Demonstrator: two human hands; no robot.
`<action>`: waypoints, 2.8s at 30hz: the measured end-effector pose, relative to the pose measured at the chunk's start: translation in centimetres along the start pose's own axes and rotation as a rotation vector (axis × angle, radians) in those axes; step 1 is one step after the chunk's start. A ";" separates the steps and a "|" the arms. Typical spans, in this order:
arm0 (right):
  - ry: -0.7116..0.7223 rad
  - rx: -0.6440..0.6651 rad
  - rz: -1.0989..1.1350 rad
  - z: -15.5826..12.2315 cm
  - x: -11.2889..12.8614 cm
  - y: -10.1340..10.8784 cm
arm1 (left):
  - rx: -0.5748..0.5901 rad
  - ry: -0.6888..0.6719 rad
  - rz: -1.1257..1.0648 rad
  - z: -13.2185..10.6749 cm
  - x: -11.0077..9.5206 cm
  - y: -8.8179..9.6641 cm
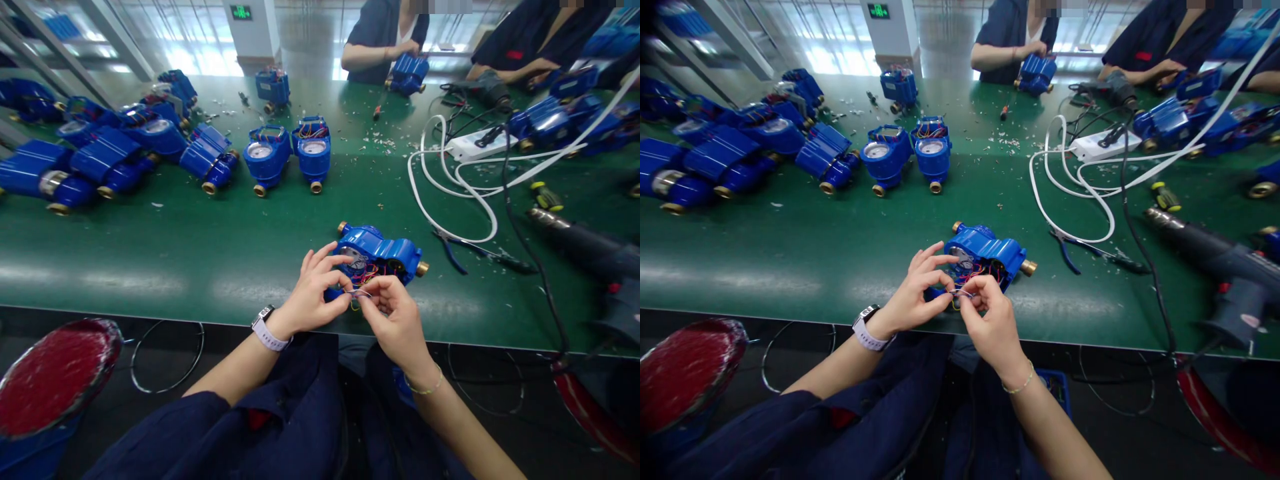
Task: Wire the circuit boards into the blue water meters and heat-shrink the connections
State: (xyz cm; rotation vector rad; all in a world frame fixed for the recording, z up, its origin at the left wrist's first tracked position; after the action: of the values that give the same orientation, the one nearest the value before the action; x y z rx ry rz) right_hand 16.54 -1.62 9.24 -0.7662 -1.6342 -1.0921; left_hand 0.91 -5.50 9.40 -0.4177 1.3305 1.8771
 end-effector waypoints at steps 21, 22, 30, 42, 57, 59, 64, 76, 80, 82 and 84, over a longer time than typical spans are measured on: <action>0.093 -0.007 -0.107 0.0 0.6 1.1 | -0.013 0.016 0.008 0.1 -0.7 -0.3; 0.168 -0.073 -0.159 -0.3 0.8 1.3 | -0.031 0.031 0.008 0.1 -0.7 -0.3; 0.396 -0.172 -0.416 -1.6 0.8 0.8 | -0.115 0.053 0.018 -0.2 -0.8 -0.4; 0.424 -0.241 -0.591 -1.7 1.0 0.6 | -0.147 -0.044 0.191 -0.7 -1.7 -0.9; 0.530 -0.276 -0.669 -1.9 0.9 0.1 | -0.186 -0.129 0.216 -0.5 -2.1 -1.1; 0.521 -0.268 -0.662 -1.9 1.0 0.2 | -0.176 -0.149 0.216 -0.4 -2.1 -1.2; 0.485 -0.232 -0.603 -1.7 0.9 0.5 | -0.142 -0.129 0.172 -0.5 -1.8 -1.2; 0.272 -0.207 -0.372 -1.5 0.5 3.0 | -0.078 -0.164 0.233 -0.5 -1.2 -0.4; 0.132 -0.539 -0.239 -0.9 -2.4 10.5 | -0.190 -0.191 0.359 -0.2 0.0 0.9; 0.086 -0.761 -0.193 -0.4 -4.6 16.1 | -0.252 -0.230 0.432 0.0 0.5 1.4; 0.042 -0.951 -0.175 0.1 -6.5 22.0 | -0.308 -0.296 0.508 0.2 0.6 1.7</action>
State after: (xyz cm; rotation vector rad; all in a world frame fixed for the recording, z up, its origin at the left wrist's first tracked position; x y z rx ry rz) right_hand 37.67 7.25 9.54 -1.1855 -1.0976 -2.0353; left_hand -0.71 -5.37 10.17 0.0642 1.0078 2.4654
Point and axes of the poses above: each hand's wrist, its own z-axis towards the middle knuckle, its own y-axis out of the back of the hand, x = y × z, the point moved 3 cm from there along z, towards the middle knuckle, and after that the axes turned 14 degrees about -y, right-handed, at the moved point
